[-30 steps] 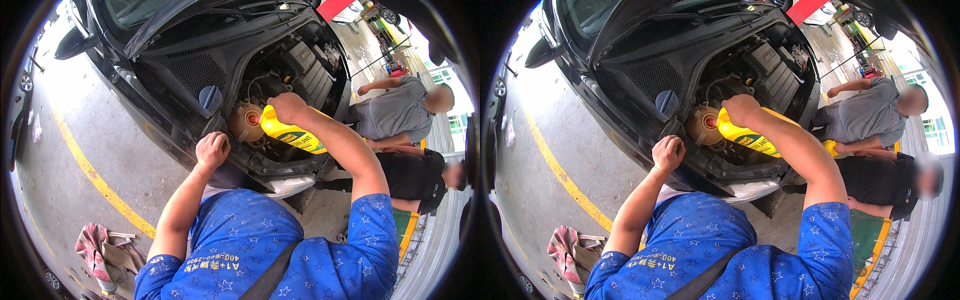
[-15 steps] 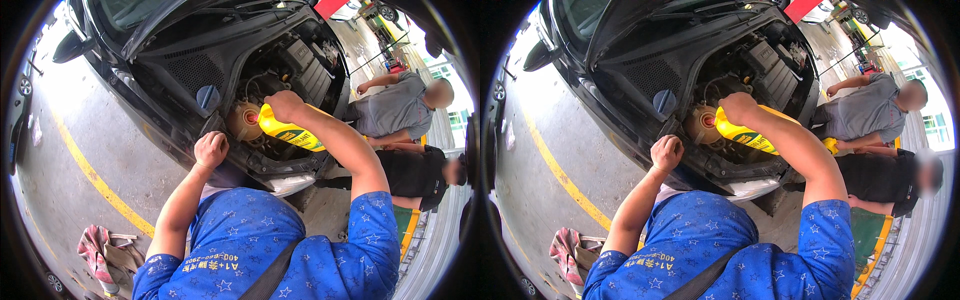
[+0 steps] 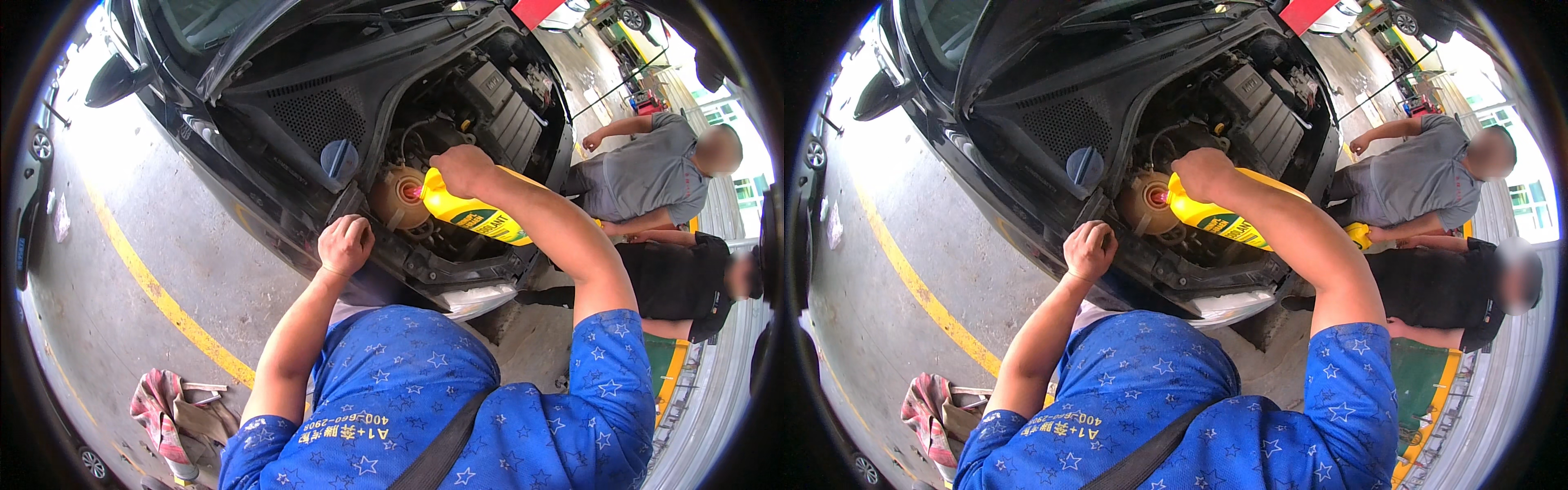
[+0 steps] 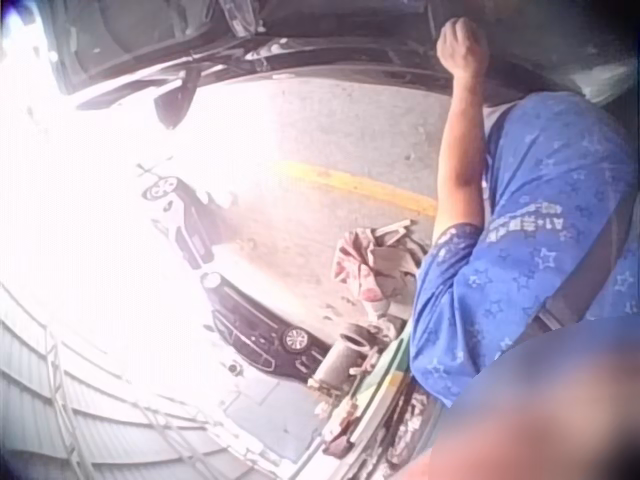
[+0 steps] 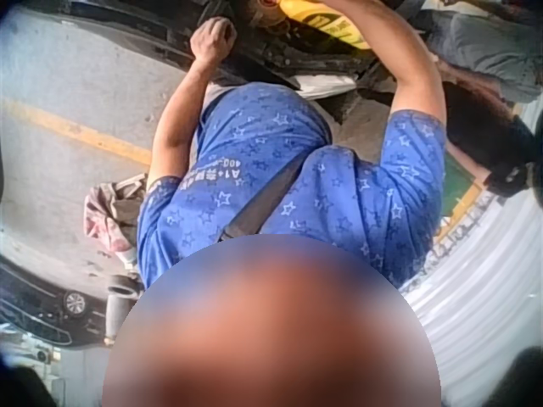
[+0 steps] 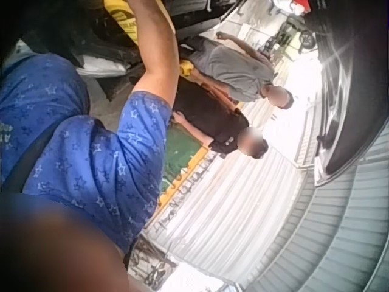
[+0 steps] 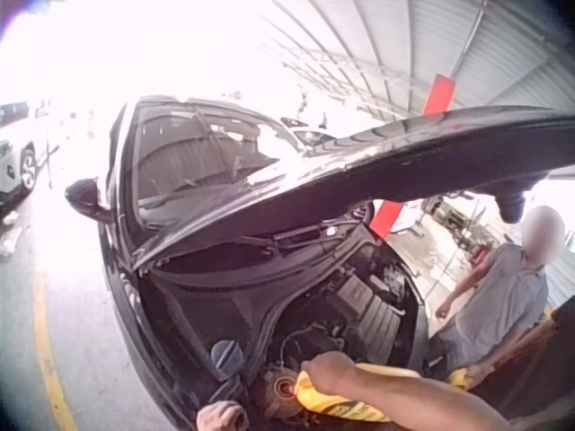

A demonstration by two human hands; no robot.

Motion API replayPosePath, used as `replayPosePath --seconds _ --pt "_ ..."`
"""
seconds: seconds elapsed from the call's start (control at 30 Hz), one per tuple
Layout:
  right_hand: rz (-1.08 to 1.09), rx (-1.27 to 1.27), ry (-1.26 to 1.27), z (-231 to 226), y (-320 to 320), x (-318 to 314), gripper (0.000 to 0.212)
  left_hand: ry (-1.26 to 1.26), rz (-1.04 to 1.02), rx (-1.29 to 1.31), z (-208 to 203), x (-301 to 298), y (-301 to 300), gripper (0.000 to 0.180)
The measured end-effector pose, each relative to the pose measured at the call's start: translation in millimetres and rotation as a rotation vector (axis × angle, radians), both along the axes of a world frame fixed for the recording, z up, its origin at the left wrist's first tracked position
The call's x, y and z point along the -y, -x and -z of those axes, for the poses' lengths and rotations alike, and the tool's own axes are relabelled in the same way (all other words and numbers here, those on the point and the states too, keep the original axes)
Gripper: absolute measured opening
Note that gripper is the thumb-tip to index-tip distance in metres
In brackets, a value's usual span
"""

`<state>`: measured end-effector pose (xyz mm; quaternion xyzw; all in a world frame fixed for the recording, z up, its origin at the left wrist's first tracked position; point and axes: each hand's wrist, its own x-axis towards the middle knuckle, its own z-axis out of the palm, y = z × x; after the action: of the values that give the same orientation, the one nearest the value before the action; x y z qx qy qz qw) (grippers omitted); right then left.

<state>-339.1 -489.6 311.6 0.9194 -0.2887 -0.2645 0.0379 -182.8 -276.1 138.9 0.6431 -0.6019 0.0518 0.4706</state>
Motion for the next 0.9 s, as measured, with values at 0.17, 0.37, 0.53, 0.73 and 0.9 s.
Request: replayPosePath --seconds 0.17,0.37,0.53,0.73,0.9 --pt "0.027 -0.011 -0.012 -1.2 -0.8 -0.5 0.032 -0.019 0.014 -0.022 -3.3 -1.1 0.6 0.016" --pt "-0.010 -0.044 0.008 3.4 0.7 -1.0 0.029 -0.027 0.021 -0.022 -3.5 -1.5 -0.7 0.017" --pt "0.008 -0.080 0.006 0.2 -2.3 -1.8 0.027 -0.003 0.011 -0.011 -1.8 -0.5 -0.7 0.018" --pt "0.018 -0.054 0.000 -3.8 -2.8 -2.3 0.027 -0.008 0.020 -0.016 -2.8 -0.6 -1.5 0.018" --pt "0.012 -0.064 -0.011 -5.3 -6.9 -0.7 0.028 0.004 0.023 -0.027 -1.0 -1.5 -0.7 0.019"
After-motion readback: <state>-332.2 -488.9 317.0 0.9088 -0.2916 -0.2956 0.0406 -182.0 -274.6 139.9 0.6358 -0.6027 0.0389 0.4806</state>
